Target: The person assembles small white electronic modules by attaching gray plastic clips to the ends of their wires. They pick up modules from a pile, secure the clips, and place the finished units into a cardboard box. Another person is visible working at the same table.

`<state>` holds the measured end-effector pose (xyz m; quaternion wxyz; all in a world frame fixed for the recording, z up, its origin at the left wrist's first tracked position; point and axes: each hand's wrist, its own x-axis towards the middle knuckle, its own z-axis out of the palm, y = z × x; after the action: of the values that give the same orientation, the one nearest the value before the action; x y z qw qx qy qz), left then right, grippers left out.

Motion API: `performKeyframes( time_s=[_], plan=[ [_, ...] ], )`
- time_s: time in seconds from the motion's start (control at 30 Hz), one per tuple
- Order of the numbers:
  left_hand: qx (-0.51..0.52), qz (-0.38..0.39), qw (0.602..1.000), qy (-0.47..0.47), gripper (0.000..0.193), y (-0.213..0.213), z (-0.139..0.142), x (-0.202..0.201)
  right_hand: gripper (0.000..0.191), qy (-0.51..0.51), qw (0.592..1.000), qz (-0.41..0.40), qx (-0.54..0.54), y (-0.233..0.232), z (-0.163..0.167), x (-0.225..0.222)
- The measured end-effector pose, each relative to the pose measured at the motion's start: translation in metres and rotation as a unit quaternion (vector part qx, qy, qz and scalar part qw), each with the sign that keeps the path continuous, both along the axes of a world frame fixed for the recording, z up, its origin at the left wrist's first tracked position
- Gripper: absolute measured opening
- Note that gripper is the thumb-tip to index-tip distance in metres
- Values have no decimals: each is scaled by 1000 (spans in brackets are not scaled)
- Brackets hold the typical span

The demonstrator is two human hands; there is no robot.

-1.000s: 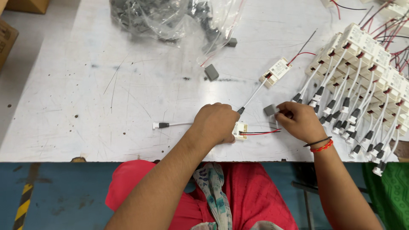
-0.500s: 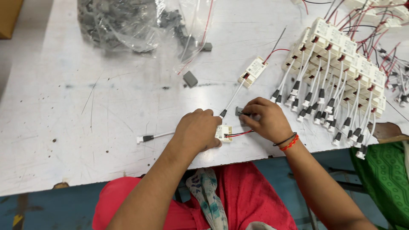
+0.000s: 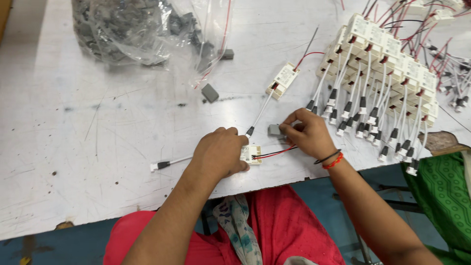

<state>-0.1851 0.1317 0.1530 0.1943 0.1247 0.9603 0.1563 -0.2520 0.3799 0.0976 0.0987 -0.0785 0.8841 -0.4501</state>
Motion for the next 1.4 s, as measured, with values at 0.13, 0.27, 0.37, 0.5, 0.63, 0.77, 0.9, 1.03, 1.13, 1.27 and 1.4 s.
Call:
performKeyframes(
  time_s=[0.13,0.27,0.37,0.5,0.63,0.77,0.9,1.03,1.13,1.27,1.4],
  plan=[
    [13,0,1000,18,55,0,-4,-1,20,95,988,54,112,4,7,-2],
    [15,4,1000,18,56,1,-7,-2,37,249,945,189,99,8,17,-1],
    [24,0,999,26,56,1,-9,-2,46,283,909,294,87,8,22,-6],
    [26,-8,999,42,50,3,-12,-2,47,208,942,233,121,11,23,-11],
    [36,-12,997,67,44,4,-16,-2,48,193,956,171,138,15,24,-10],
    [51,-2,995,85,42,8,-19,-3,37,98,990,87,-55,12,31,1],
    [46,2,995,91,39,12,-20,-5,32,71,985,102,-118,-12,27,31],
    [29,-1,994,101,37,14,-21,-4,33,158,981,100,54,-36,20,47],
    [30,-1,994,107,36,14,-21,-4,31,196,968,149,48,-33,25,46],
    [30,3,995,94,38,15,-22,-6,31,124,967,222,-24,-16,33,39],
    [32,-7,993,113,39,15,-23,-5,26,143,969,198,-42,-9,32,32]
  ],
)
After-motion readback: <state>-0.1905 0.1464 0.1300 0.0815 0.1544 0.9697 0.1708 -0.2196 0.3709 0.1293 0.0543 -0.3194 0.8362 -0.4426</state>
